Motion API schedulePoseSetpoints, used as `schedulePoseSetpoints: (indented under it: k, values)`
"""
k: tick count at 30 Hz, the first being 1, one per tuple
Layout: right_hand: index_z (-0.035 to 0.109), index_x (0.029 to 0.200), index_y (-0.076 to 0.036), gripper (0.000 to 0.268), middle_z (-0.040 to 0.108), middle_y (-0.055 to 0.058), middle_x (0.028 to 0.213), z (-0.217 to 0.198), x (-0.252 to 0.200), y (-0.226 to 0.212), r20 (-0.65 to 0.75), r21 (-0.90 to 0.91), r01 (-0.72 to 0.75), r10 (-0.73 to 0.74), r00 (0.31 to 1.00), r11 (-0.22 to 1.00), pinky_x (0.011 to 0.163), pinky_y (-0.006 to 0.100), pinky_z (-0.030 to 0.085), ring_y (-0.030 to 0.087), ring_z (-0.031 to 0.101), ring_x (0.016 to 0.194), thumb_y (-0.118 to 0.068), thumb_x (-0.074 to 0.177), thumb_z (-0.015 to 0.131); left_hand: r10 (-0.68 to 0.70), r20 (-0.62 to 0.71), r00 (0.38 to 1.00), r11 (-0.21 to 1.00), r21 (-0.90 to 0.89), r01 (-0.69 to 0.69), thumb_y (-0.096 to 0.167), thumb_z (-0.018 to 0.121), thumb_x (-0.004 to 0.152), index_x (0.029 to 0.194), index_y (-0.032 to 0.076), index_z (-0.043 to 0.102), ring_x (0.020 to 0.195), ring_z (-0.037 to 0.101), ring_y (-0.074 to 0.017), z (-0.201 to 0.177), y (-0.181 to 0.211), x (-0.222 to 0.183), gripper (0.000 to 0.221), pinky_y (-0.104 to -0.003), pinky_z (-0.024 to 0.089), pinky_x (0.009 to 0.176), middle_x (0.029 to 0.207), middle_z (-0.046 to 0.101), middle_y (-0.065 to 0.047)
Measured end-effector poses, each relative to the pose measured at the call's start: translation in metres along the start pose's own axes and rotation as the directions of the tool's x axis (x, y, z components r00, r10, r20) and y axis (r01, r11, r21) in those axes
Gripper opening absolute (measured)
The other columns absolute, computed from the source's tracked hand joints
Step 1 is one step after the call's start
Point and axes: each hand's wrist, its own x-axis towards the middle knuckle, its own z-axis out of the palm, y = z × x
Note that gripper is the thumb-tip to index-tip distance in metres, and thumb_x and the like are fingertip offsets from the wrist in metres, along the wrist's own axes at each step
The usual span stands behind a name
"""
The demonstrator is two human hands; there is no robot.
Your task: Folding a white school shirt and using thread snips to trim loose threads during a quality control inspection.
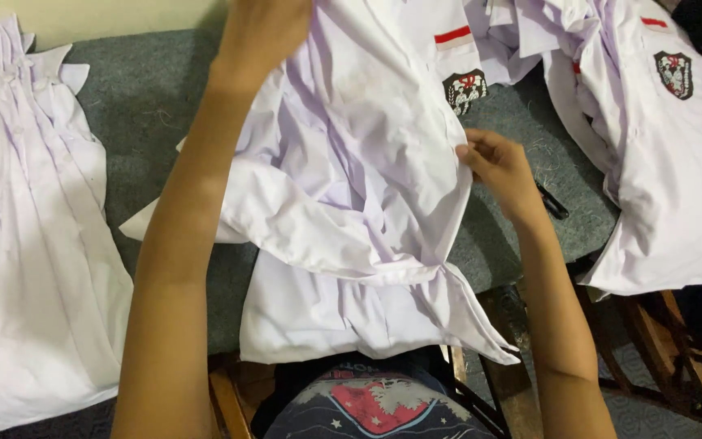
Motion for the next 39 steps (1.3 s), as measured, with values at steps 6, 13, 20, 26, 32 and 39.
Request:
schedulePoseSetpoints:
  k: [6,13,20,26,32,39]
  values:
    - [0.063,0.124,-0.009,0.022,0.063,-0.001,0.103,-0.020,-0.006,0.032,0.016,0.038,-0.054,0.053,0.998,0.998,0.065,0.024,0.044,0.010,0.054,0.079,-0.020,0.107,0.054,0.109,0.036,0.993,0.989,-0.108,-0.104,-0.012,0.064,0.091,0.128,0.003,0.067,0.118,0.057,-0.0353,-0.062,0.061,-0.033,0.039,-0.049,0.047,0.099,0.124,0.060,-0.016]
    - [0.060,0.126,-0.012,0.020,0.054,-0.003,0.097,-0.031,0.003,0.049,-0.086,-0.153,0.033,-0.047,0.995,0.988,0.073,0.028,0.040,0.011,0.048,0.083,-0.015,0.112,0.046,-0.304,0.237,0.923,0.944,0.204,0.259,0.039,0.053,0.110,0.145,-0.001,0.051,0.130,0.052,-0.0448,-0.097,0.020,-0.152,0.053,-0.058,0.044,0.101,0.148,0.046,-0.025]
    - [0.065,0.124,-0.003,0.024,0.056,0.012,0.096,-0.033,0.011,0.071,-0.137,-0.187,0.167,-0.194,0.971,0.968,0.071,0.031,0.047,0.020,0.054,0.090,-0.015,0.118,0.045,-0.706,0.672,0.223,0.456,0.191,0.869,0.078,-0.001,0.095,0.154,-0.003,0.041,0.137,0.045,-0.0513,-0.162,0.048,-0.168,0.108,-0.067,0.031,0.112,0.151,0.047,-0.031]
    - [0.067,0.112,-0.010,0.030,0.056,0.002,0.077,-0.018,-0.007,0.051,-0.168,-0.131,0.112,-0.133,0.977,0.985,0.056,0.023,0.041,0.011,0.051,0.068,-0.037,0.119,0.057,-0.742,0.654,0.147,0.368,0.214,0.905,0.068,0.040,0.102,0.140,-0.010,0.045,0.126,0.054,-0.0544,-0.147,0.022,-0.209,0.087,-0.063,0.040,0.105,0.133,0.057,-0.041]
    - [0.056,0.123,0.011,0.027,0.060,0.037,0.112,0.045,-0.060,-0.007,0.153,-0.310,0.414,-0.385,0.910,0.856,0.095,0.059,0.046,0.049,0.060,0.113,-0.006,0.103,0.063,-0.760,0.518,0.394,0.377,-0.143,0.915,0.044,0.058,0.107,0.117,-0.001,0.069,0.101,0.067,-0.0378,-0.123,0.001,-0.248,0.047,-0.048,0.049,0.088,0.105,0.071,-0.025]
    - [0.043,0.141,-0.007,0.080,0.043,0.019,0.145,0.102,-0.101,0.029,0.694,-0.589,0.691,-0.175,0.698,0.420,0.107,0.065,0.038,0.040,0.039,0.140,-0.049,0.083,0.078,-0.724,0.494,0.481,0.329,-0.365,0.871,0.040,0.053,0.107,0.112,0.007,0.063,0.088,0.061,-0.0283,-0.126,0.037,-0.242,0.034,-0.043,0.049,0.082,0.089,0.061,-0.015]
